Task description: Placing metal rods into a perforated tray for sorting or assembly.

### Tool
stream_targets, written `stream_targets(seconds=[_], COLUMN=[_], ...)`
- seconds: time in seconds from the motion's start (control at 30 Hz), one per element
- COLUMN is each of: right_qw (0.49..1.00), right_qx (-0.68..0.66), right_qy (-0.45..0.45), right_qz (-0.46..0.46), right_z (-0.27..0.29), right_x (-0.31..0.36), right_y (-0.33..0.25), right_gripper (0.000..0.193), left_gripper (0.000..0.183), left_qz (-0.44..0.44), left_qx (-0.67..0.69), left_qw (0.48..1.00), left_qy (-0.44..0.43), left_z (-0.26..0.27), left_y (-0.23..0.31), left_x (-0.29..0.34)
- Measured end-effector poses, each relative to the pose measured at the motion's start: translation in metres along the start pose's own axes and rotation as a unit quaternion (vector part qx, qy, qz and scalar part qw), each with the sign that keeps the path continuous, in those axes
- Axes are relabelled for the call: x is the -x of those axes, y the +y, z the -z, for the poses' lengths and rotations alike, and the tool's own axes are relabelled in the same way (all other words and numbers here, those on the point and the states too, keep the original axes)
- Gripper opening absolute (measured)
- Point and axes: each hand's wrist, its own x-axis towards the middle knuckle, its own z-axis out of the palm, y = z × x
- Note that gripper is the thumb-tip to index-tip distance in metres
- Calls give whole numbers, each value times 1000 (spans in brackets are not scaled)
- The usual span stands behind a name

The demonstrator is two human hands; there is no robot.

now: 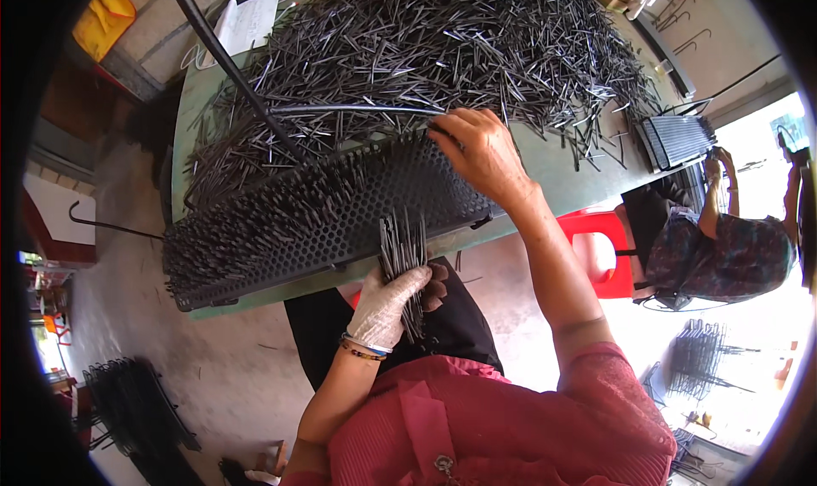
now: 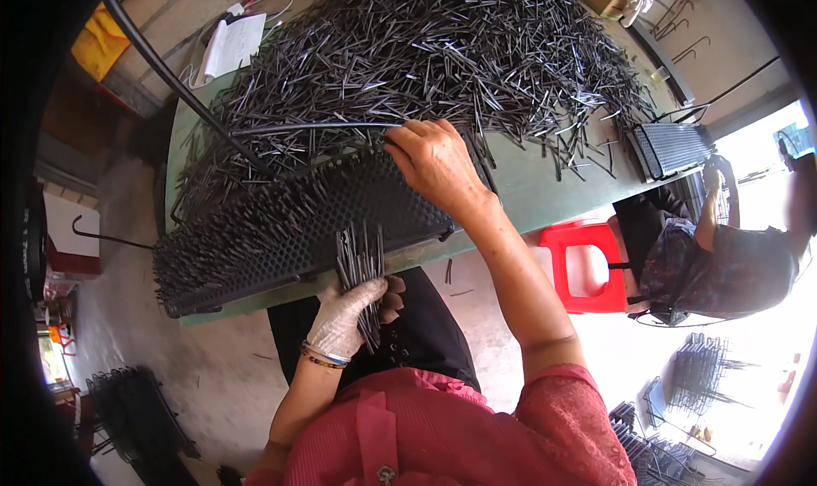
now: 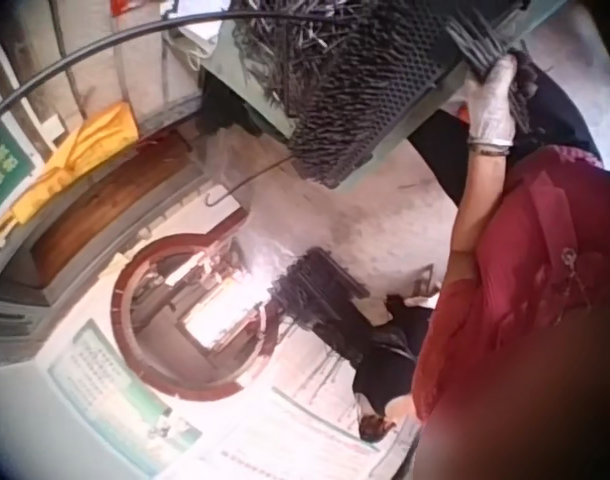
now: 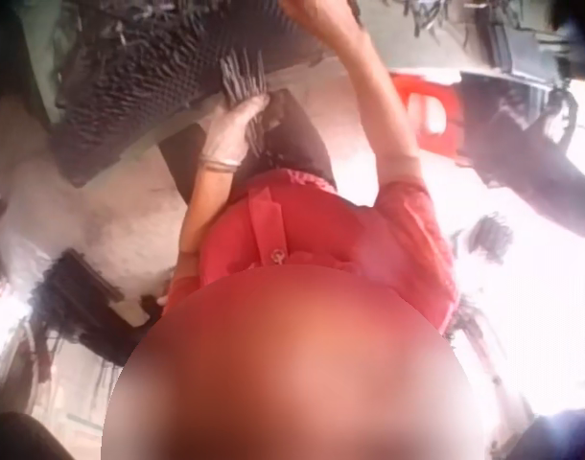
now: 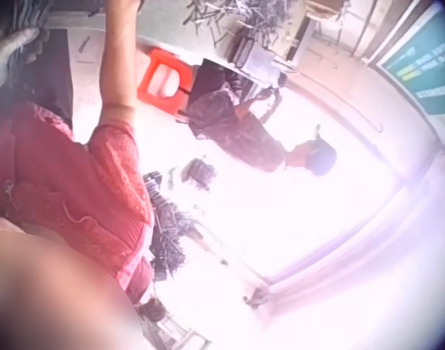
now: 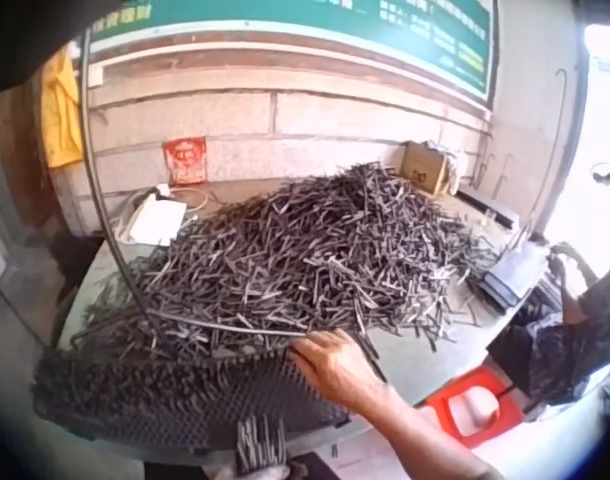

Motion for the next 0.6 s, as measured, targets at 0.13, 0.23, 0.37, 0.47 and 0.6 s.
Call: stream_targets(seconds=[0.13, 0.23, 0.37, 0.47, 0.6], right_qw=[999, 999, 1000, 1000, 999], right_qx=[-18, -21, 4, 3, 0], right_qy=[-5, -23, -8, -17, -37], right_qz=[-33, -38, 8, 1, -21], right_z=[-1, -1, 1, 1, -3], right_x=[0, 0, -2, -1, 1], right_y=[2, 2, 0, 1, 6], right_gripper=[13, 13, 13, 13, 15], left_gripper=[26, 26, 25, 25, 24], left_qz=[-3, 2, 1, 3, 5], left_qx=[-2, 3, -6, -3, -2], left_qw=[1000, 1000, 1000, 1000, 1000], left_qy=[-3, -7, -7, -3, -3], left_z=[-1, 0, -2, -1, -1], left_y=[0, 1, 3, 2, 0], left_x=[0, 1, 3, 3, 1])
